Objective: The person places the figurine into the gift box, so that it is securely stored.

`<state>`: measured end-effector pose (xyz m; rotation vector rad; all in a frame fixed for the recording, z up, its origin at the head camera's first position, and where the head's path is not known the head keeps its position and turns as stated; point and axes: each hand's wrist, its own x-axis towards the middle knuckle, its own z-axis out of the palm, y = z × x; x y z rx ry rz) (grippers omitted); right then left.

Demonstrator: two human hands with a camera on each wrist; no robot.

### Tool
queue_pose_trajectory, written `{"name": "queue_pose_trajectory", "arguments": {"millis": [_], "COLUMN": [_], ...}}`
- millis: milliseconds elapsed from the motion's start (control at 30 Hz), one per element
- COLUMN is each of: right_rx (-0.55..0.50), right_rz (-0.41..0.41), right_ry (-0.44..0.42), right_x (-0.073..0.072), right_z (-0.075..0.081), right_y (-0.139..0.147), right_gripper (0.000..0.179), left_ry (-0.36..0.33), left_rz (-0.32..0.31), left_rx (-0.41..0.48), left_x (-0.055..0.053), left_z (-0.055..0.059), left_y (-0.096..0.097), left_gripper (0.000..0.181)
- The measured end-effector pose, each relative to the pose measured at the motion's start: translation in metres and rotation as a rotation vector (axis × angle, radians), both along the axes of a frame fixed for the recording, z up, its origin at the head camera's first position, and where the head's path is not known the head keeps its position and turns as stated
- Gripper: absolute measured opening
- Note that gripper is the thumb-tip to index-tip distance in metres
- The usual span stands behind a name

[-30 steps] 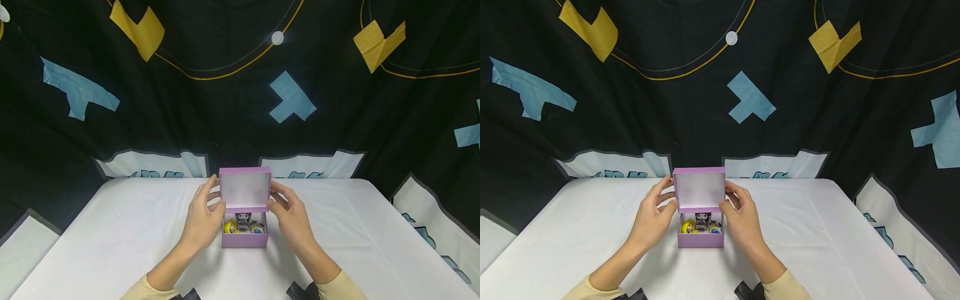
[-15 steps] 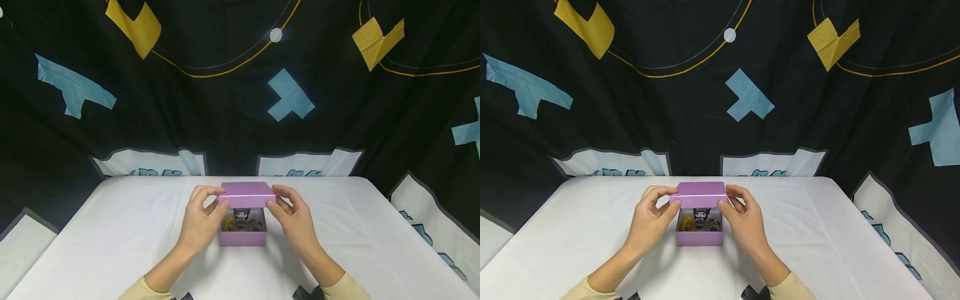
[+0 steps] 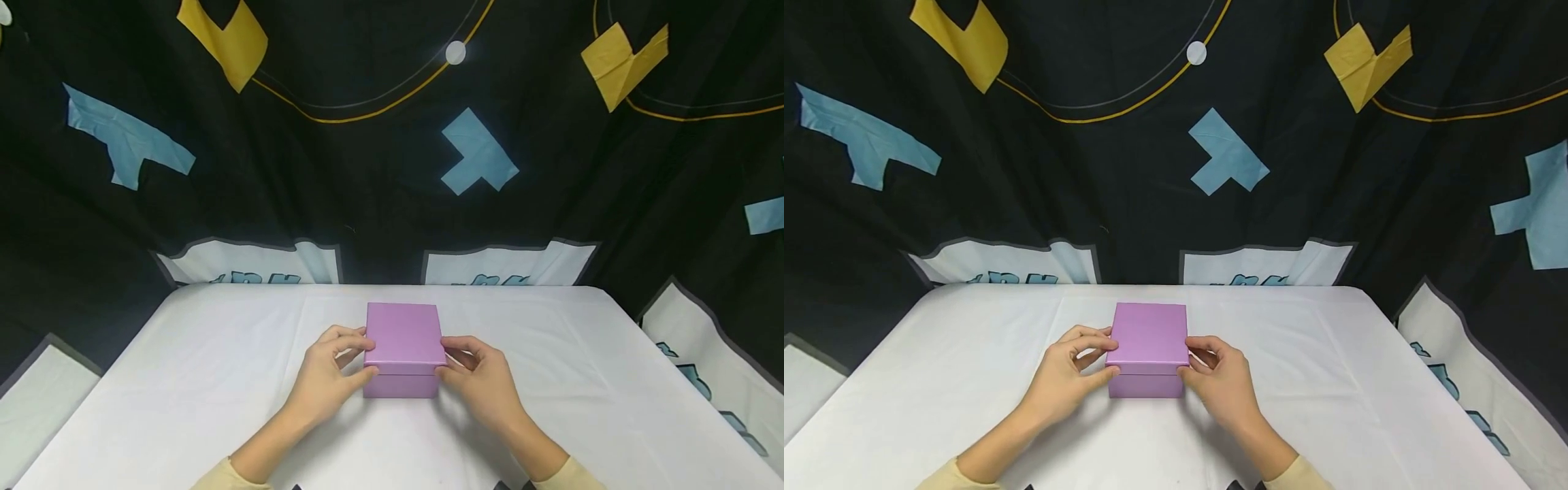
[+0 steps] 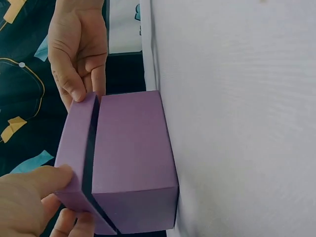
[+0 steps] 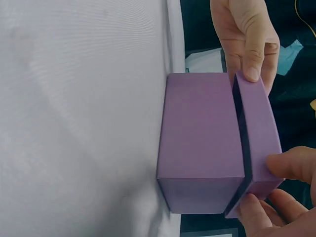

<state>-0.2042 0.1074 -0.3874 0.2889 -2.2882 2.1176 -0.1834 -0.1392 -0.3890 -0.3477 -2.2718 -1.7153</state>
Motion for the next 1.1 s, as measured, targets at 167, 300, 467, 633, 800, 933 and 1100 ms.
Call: {"name": "queue_pose_trajectory", "arguments": {"millis": [167,300,467,633,800,933,1100], "right_rx": [0.012,0.082,0.152,0.182,0.199,0.312,0.477], "right_rz": [-0.003,-0.008,-0.004,0.012,0.023,0.054,0.111], "right_ry": [-0.014,-0.004,-0.011,-0.039,-0.047,-0.028,0.026], "right_x": [0.002,0.001,0.003,0.006,0.009,0.011,0.011], "right_z": [-0.001,-0.004,-0.008,-0.009,-0.009,-0.005,0.005], "right_y": [-0.002,-0.002,-0.003,-0.002,0.0,0.004,0.018], "right_gripper": [0.038,0.036,0.034,0.035,0.034,0.034,0.043], "left_ry": [-0.023,-0.037,-0.102,-0.171,-0.167,-0.1,0.001], "left_rz": [0.022,0.031,0.029,0.002,-0.04,-0.063,-0.088], "left_rx": [-0.02,-0.032,-0.06,-0.089,-0.106,-0.237,-0.612], "left_x": [0.001,0.001,0.001,0.002,0.003,0.006,0.016], "left_z": [-0.001,-0.002,-0.005,-0.009,-0.009,-0.006,0.007], "left_y": [0.001,0.0,-0.001,-0.003,-0.004,-0.007,-0.014], "left_gripper": [0.031,0.031,0.031,0.029,0.028,0.027,0.035]}}
